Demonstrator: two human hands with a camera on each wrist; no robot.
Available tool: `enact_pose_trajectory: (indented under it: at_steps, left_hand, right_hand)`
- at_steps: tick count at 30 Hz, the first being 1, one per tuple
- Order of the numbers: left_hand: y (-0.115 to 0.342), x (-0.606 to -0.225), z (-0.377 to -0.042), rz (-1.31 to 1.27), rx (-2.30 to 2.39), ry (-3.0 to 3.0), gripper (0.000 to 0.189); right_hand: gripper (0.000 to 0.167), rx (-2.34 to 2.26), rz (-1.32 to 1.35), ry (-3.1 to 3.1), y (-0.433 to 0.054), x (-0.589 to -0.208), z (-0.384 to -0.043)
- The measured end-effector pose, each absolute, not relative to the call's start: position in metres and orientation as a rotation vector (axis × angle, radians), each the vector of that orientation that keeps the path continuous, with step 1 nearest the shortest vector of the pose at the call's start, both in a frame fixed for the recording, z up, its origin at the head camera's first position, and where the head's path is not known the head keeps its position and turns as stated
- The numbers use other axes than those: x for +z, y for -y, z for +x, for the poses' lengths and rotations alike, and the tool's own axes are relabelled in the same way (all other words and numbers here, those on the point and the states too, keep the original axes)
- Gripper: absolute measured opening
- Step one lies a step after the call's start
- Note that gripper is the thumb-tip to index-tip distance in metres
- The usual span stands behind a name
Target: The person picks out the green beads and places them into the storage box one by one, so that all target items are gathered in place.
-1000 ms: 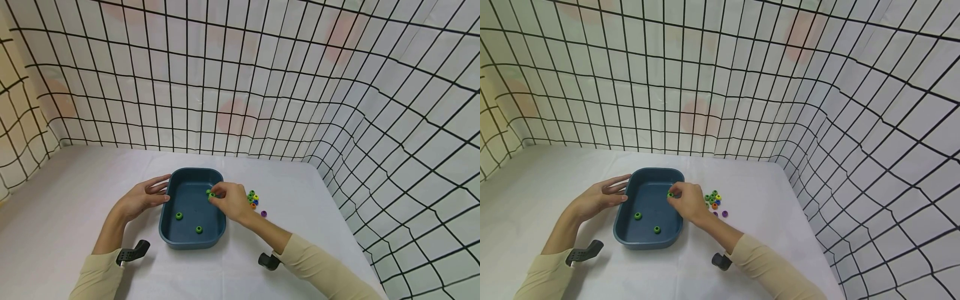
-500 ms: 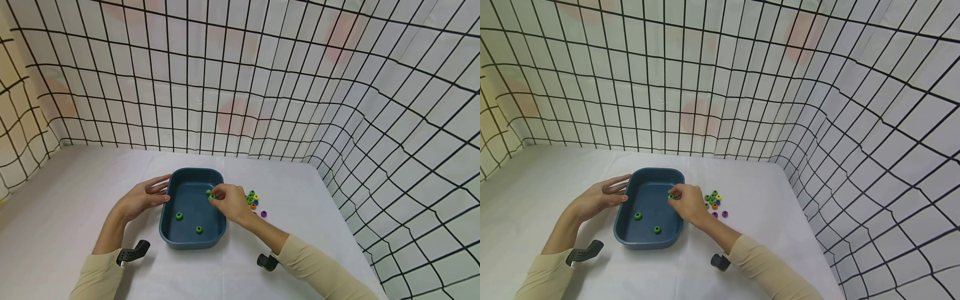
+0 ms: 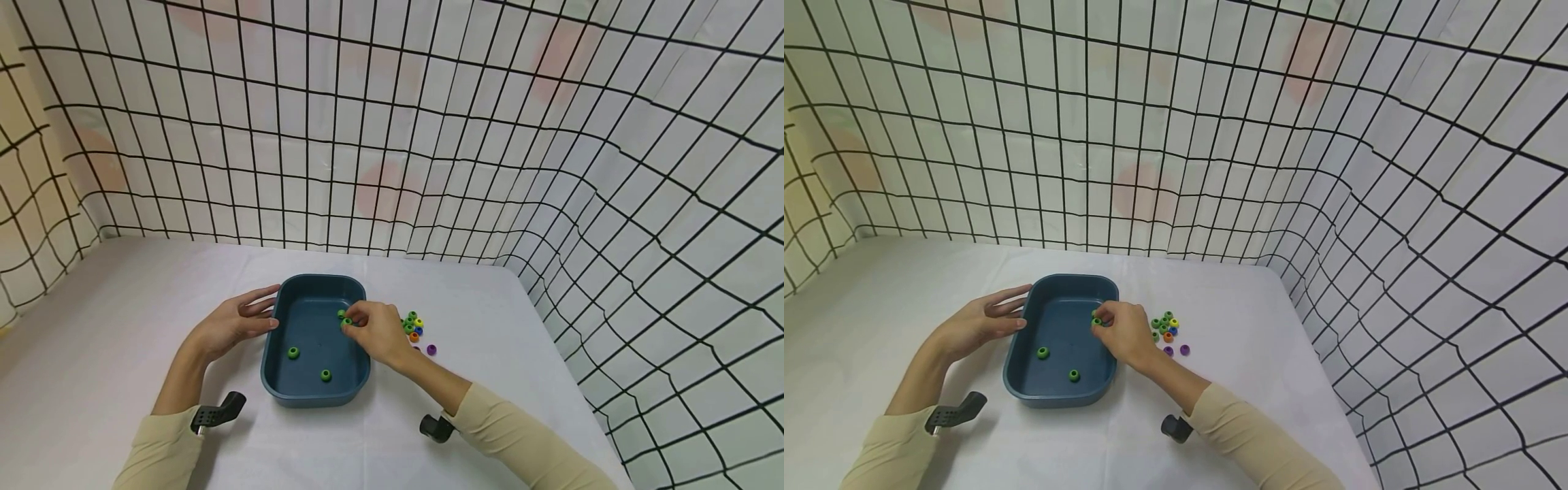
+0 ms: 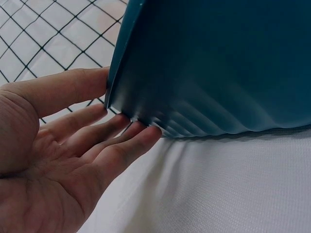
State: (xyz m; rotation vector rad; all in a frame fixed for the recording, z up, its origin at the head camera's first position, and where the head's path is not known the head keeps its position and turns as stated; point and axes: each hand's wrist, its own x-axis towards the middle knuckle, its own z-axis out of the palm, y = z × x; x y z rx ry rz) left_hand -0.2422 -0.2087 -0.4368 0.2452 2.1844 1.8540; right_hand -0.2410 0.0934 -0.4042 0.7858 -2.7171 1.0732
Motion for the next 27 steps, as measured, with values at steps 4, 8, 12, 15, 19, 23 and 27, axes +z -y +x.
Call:
enact_pose_trajectory:
  at_steps: [4, 8, 12, 15, 19, 23, 27]
  left_hand:
    - [0.2088, -0.4364, -0.2419, 0.245, 1.852, -2.190, 0.083]
    - [0.2089, -0.4362, -0.2416, 0.249, 1.847, -2.191, 0.083]
    - [0.2092, -0.4366, -0.2417, 0.249, 1.852, -2.183, 0.084]
    - [0.2094, -0.4370, -0.2418, 0.250, 1.858, -2.184, 0.084]
    - [0.2092, -0.4373, -0.2421, 0.255, 1.867, -2.186, 0.084]
    - [0.2091, -0.4377, -0.2423, 0.261, 1.872, -2.182, 0.083]
    - [0.2091, -0.4383, -0.2423, 0.268, 1.870, -2.181, 0.083]
  right_hand:
    - [0.016, 1.067, 0.789, 2.723, -0.0932, -0.4042, -0.2408]
    - [0.017, 1.077, 0.796, 2.727, -0.0930, -0.4034, -0.2399]
    - [0.018, 1.102, 0.803, 2.732, -0.0929, -0.4027, -0.2395]
    - [0.018, 1.105, 0.800, 2.739, -0.0930, -0.4027, -0.2396]
    - [0.018, 1.101, 0.795, 2.741, -0.0931, -0.4031, -0.2400]
    - [0.019, 1.098, 0.795, 2.740, -0.0933, -0.4037, -0.2404]
    - [0.019, 1.093, 0.790, 2.741, -0.0936, -0.4042, -0.2406]
